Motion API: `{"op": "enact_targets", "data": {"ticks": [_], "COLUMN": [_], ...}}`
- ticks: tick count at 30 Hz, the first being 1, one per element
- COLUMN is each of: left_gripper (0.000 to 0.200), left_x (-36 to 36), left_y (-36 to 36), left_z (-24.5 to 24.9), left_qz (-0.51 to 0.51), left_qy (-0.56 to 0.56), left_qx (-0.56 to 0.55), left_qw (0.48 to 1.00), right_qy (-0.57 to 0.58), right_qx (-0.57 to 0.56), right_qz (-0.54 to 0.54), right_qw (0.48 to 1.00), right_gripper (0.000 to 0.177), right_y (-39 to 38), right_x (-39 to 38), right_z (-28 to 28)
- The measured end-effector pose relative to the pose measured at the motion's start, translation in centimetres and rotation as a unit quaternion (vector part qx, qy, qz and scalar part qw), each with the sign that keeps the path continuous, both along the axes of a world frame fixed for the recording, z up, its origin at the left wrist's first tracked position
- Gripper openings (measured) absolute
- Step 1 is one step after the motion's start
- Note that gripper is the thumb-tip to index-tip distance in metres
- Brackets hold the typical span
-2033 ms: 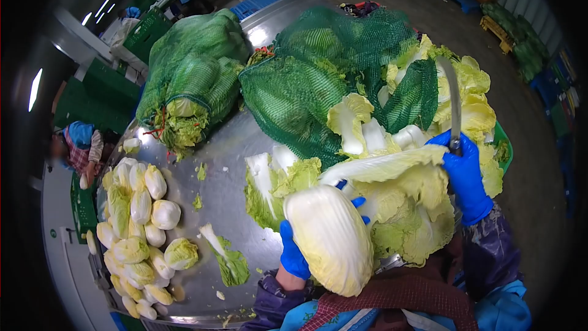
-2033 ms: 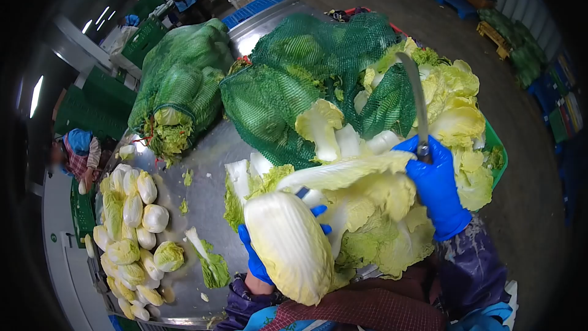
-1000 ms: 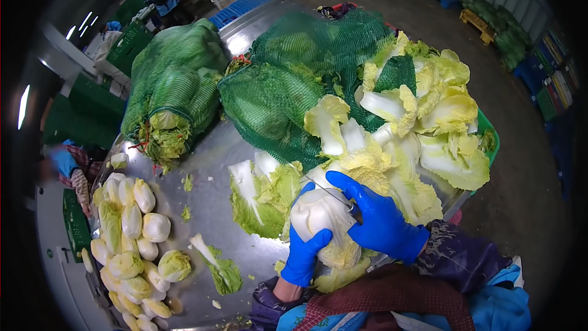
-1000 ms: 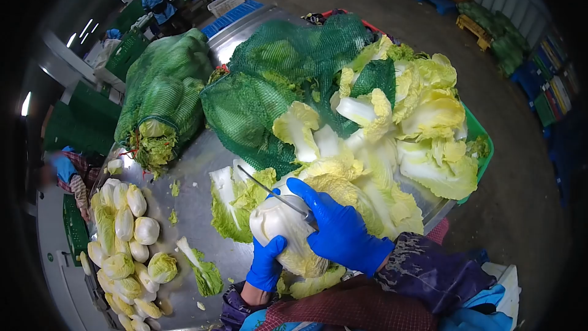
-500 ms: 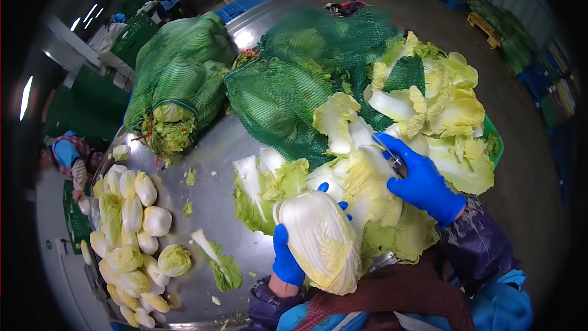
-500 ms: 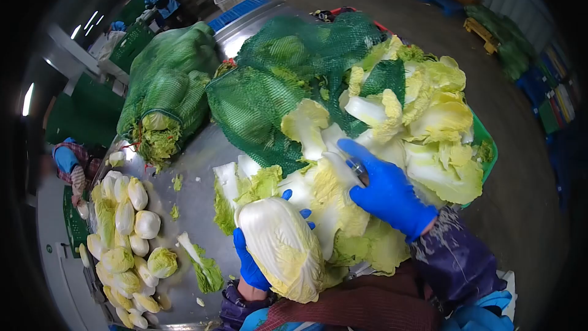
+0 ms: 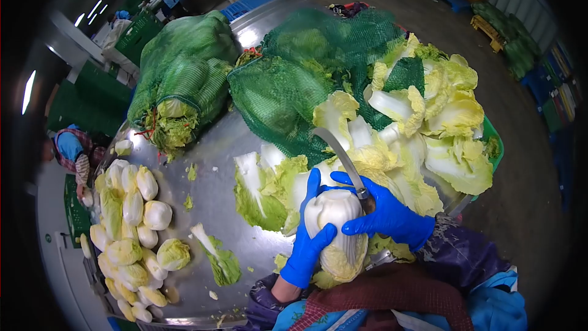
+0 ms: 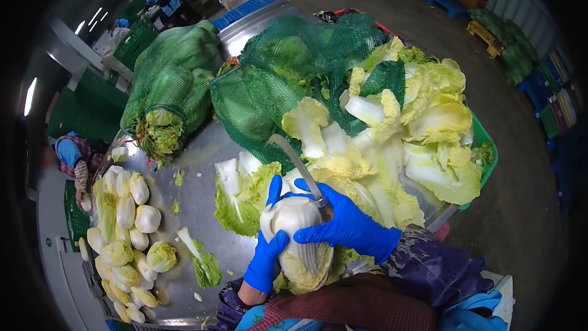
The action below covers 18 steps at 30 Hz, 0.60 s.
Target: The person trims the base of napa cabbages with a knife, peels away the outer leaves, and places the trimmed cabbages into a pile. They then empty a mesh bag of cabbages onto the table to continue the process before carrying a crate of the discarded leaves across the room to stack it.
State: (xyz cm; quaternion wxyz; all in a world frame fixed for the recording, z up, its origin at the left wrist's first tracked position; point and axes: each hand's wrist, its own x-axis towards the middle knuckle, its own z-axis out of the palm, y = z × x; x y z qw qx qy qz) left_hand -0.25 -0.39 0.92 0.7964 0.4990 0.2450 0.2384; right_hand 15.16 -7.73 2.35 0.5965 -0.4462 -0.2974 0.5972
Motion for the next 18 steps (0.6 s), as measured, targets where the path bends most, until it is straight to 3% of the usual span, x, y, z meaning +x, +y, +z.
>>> {"op": "enact_targets", "data": {"ticks": [1, 3, 4, 6, 7, 8, 10, 11, 12, 14, 16, 18], "left_gripper": [0.095, 0.082, 0.082, 0.066, 0.061, 0.061, 0.061, 0.057, 0.052, 0.046, 0.045, 0.054], "left_x": [0.1, 0.2, 0.3, 0.3, 0.3, 0.2, -1.2, -0.9, -0.9, -2.3, -4.2, -6.4], "left_y": [-0.3, -0.9, -1.1, -0.9, -1.3, -1.5, -1.8, -2.6, -2.6, -2.1, -2.2, -1.0], "left_z": [-0.5, -2.0, -1.5, 0.2, 0.0, 0.7, 1.2, 2.9, 3.4, 4.5, 6.5, 7.9], "left_qz": [0.001, 0.072, 0.073, 0.125, 0.116, 0.104, 0.105, 0.172, 0.217, 0.127, 0.119, 0.051], "left_qy": [0.001, 0.032, 0.033, 0.083, 0.033, -0.010, -0.047, -0.063, -0.118, -0.228, -0.266, -0.357], "left_qx": [-0.005, 0.142, 0.136, 0.274, 0.100, 0.015, -0.065, -0.179, -0.268, -0.365, -0.396, -0.276], "left_qw": [1.000, 0.987, 0.987, 0.950, 0.988, 0.994, 0.991, 0.967, 0.931, 0.894, 0.871, 0.891], "right_qy": [0.001, 0.020, 0.020, 0.007, -0.006, -0.006, 0.099, 0.187, 0.188, 0.217, 0.227, 0.236], "right_qx": [-0.005, -0.012, -0.018, -0.078, -0.075, -0.078, -0.115, -0.038, -0.039, -0.112, -0.137, -0.161], "right_qz": [0.001, -0.014, -0.012, -0.019, -0.038, -0.036, 0.031, -0.011, -0.010, -0.005, -0.030, -0.061], "right_qw": [1.000, 1.000, 1.000, 0.997, 0.996, 0.996, 0.988, 0.982, 0.981, 0.970, 0.964, 0.956], "right_gripper": [0.083, 0.077, 0.077, 0.076, 0.076, 0.076, 0.077, 0.066, 0.066, 0.062, 0.060, 0.057], "right_y": [-0.2, -0.7, -1.2, -1.9, -2.3, -3.0, -4.0, -3.9, -4.5, -5.7, -6.4, -6.8], "right_x": [0.0, -0.2, -0.1, 0.2, 0.3, 0.5, 1.1, 0.1, 0.1, 0.7, 0.3, 0.1], "right_z": [-0.6, -1.8, -1.8, -1.5, -2.1, -2.7, -3.9, -5.7, -6.8, -8.1, -7.5, -7.5]}}
